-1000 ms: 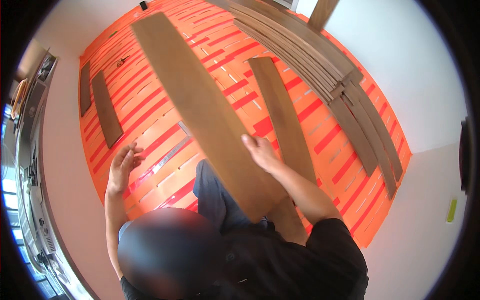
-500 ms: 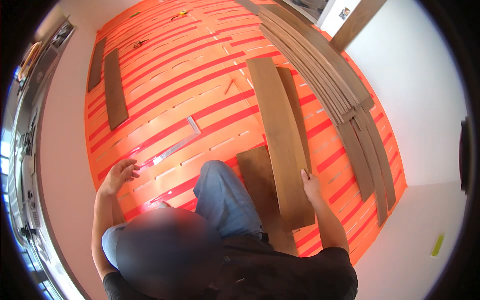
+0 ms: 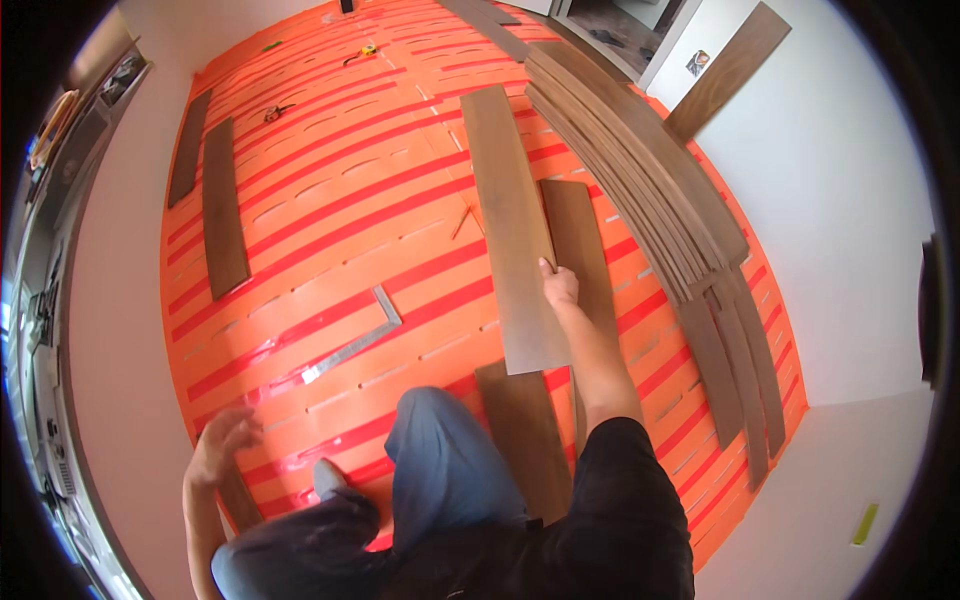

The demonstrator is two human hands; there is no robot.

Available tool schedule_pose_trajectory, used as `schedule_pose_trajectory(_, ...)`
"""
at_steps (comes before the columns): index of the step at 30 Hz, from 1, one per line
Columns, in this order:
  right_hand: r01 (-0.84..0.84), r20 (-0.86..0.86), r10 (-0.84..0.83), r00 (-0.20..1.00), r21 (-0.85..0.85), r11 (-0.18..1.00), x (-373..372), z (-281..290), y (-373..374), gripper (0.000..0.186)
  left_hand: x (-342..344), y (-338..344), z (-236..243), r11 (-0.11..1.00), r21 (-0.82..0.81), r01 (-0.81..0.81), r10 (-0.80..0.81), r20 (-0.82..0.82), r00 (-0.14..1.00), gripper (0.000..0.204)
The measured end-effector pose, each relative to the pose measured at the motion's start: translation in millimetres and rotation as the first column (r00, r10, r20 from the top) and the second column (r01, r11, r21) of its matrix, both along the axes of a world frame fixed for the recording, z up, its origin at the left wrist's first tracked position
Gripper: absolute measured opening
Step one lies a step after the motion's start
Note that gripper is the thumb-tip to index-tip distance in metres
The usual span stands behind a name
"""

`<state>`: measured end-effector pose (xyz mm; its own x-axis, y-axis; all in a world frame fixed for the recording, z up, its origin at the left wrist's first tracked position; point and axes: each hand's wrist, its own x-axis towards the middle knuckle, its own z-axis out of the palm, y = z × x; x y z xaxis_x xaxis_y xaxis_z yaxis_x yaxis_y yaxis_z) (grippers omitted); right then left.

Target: Install wood flooring panels by measuring, marking, and fitting them onto the floor surface.

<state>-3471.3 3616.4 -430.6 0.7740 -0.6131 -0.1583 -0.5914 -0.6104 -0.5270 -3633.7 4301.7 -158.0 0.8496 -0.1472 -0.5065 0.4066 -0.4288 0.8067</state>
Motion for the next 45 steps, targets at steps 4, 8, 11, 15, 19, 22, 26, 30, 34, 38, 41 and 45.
schedule_pose_trajectory(4,0.028,0.000,-0.028,1.000,-0.037,0.999,44,-23,7,0.072,-21,22,-18,0.999,0.042,-0.032,0.036,-0.094,0.995,0.051)
schedule_pose_trajectory(8,-0.126,0.008,0.126,0.992,-0.047,0.991,70,-61,28,0.083,-44,43,-12,0.988,0.146,-0.043,0.052,-0.057,0.997,0.047)
schedule_pose_trajectory(11,-0.106,0.035,0.106,0.994,-0.019,0.994,63,-75,21,0.080,-31,29,2,0.970,0.239,-0.036,0.054,-0.067,0.996,0.045)
schedule_pose_trajectory(15,-0.148,-0.149,0.132,0.980,-0.102,0.984,69,-62,30,0.073,-31,27,10,0.997,0.068,0.034,-0.025,-0.126,0.992,0.047)
schedule_pose_trajectory(19,-0.207,-0.295,0.119,0.948,-0.287,0.935,52,-36,70,0.070,-42,21,13,0.989,0.043,0.143,-0.137,-0.106,0.985,0.050)
schedule_pose_trajectory(22,-0.295,-0.212,0.231,0.950,-0.353,0.888,12,-22,143,0.068,-52,18,11,0.980,0.076,0.185,-0.180,-0.064,0.982,0.048)
schedule_pose_trajectory(26,-0.585,-0.100,0.579,0.809,-0.230,0.778,10,-24,137,0.059,12,-13,-7,0.932,0.019,0.361,-0.361,0.100,0.927,0.049)
schedule_pose_trajectory(30,-0.666,-0.051,0.664,0.746,-0.062,0.744,-10,-37,259,0.060,35,13,-53,0.964,0.084,0.253,-0.262,0.122,0.957,0.050)
schedule_pose_trajectory(34,-0.666,-0.056,0.663,0.746,-0.070,0.743,-10,-42,330,0.057,49,75,-177,0.947,0.234,0.219,-0.256,0.139,0.957,0.053)
schedule_pose_trajectory(38,-0.647,-0.145,0.635,0.759,-0.058,0.761,13,-37,367,0.053,81,142,-262,0.896,0.440,0.053,-0.105,0.093,0.990,0.056)
schedule_pose_trajectory(41,-0.587,-0.196,0.555,0.808,-0.188,0.788,31,-44,368,0.047,144,187,-299,0.805,0.570,-0.165,0.047,0.216,0.975,0.057)
schedule_pose_trajectory(45,-0.700,-0.089,0.701,0.708,-0.223,0.678,65,-39,404,0.038,222,276,-343,0.529,0.732,-0.428,0.133,0.426,0.895,0.057)
